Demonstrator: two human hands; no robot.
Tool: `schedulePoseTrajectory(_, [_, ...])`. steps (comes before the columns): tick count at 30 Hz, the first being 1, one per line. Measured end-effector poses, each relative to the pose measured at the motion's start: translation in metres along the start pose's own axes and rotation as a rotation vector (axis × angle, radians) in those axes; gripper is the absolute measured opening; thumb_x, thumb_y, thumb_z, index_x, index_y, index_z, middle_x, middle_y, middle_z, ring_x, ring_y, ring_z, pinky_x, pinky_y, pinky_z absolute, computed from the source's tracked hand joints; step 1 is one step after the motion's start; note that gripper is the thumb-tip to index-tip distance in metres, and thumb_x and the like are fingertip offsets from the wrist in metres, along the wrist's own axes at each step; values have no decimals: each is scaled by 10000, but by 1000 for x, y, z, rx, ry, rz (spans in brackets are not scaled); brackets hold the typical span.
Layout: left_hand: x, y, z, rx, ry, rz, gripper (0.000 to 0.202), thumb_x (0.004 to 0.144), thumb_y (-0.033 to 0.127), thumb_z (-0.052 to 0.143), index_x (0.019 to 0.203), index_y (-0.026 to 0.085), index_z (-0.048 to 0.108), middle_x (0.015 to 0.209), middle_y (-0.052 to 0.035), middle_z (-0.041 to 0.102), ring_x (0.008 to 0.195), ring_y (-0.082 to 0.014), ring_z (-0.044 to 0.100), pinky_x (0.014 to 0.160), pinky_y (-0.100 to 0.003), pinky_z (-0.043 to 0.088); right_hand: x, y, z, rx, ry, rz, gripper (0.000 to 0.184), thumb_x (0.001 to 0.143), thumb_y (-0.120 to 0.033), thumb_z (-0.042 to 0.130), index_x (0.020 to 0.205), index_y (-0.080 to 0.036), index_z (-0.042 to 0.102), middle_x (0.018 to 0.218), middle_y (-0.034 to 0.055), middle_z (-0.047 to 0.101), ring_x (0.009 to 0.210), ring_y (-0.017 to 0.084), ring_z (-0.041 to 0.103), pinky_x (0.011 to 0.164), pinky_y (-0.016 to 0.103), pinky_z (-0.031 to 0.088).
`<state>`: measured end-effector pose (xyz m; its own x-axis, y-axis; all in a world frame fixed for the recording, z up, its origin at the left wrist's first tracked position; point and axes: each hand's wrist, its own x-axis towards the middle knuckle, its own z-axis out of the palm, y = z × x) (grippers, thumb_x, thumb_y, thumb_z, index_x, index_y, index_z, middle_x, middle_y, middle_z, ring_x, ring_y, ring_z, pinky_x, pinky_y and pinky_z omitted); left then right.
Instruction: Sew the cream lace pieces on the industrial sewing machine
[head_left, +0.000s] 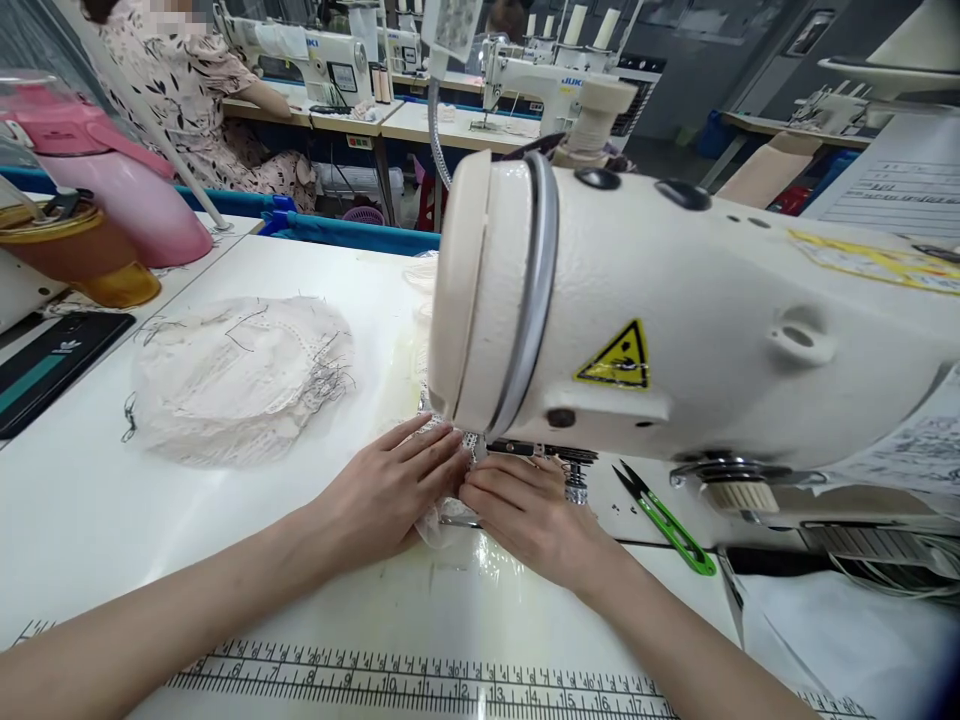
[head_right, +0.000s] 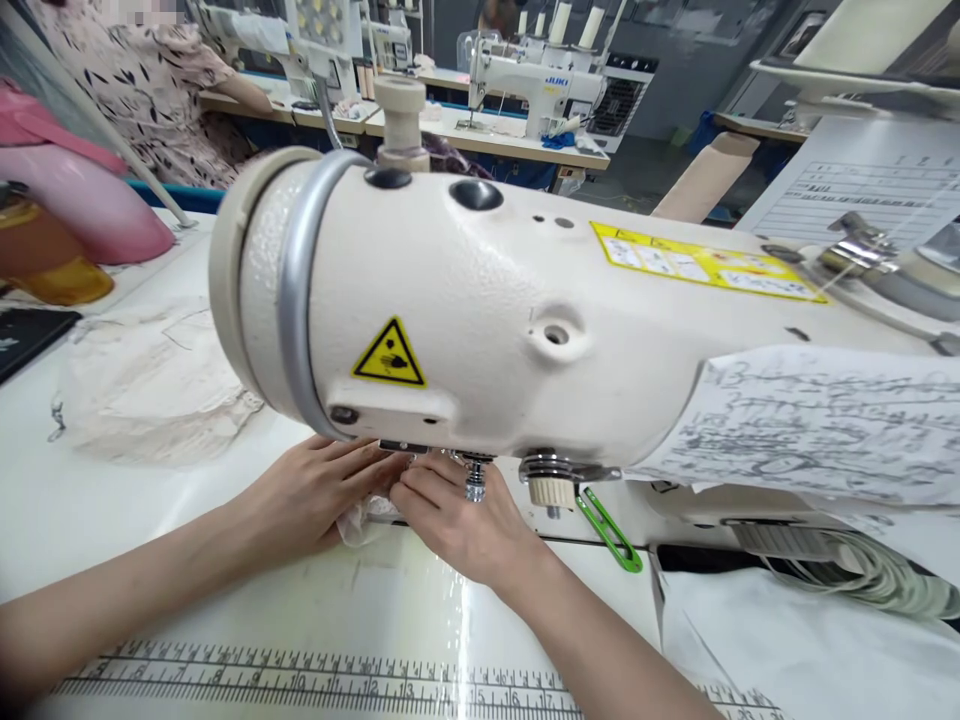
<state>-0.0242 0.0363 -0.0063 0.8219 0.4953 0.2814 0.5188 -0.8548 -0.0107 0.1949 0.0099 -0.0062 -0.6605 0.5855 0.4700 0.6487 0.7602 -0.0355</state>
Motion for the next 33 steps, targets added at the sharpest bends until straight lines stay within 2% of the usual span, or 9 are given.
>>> schedulePoseTrajectory(10, [1,0,4,12,-10,-36,530,794,214,483,1314,116,491,1291,-111,603,1295,-269,476,1128,-452,314,-1,4,3,4,-16,-15,268,911,-55,478,991,-223,671,890,11,705,918,140,638,814,278,506])
schedulePoseTrajectory(15, [2,3,2,-3,-20,-58,499,845,235,443,1329,120,482,1289,-117,602,1295,-278,467,1099,-485,343,0,10,4,53,-23,-22,235,925,-102,473,979,-219,670,905,22,696,872,145,640,784,286,527])
schedulePoseTrajectory(20, [4,6,1,22,-13,-51,461,882,245,415,1313,107,504,1293,-135,594,1282,-297,472,1080,-513,353,-4,14,3,28,-1,-4,181,924,-138,501,977,-214,656,923,33,689,858,144,635,753,274,495])
schedulePoseTrajectory(26, [9,7,-1,37,-30,-65,445,888,278,455,1298,115,520,1286,-130,599,1259,-298,501,1096,-502,326,-5,14,-5,-41,-13,57,179,924,-179,496,977,-225,660,931,24,699,791,141,630,678,276,449])
schedulePoseTrajectory(33, [6,6,1,67,-15,-71,458,868,251,491,1314,152,514,1300,-97,601,1307,-264,464,1144,-475,251,0,15,-3,-14,14,53,211,928,-143,465,959,-221,658,971,11,722,838,146,645,703,294,465])
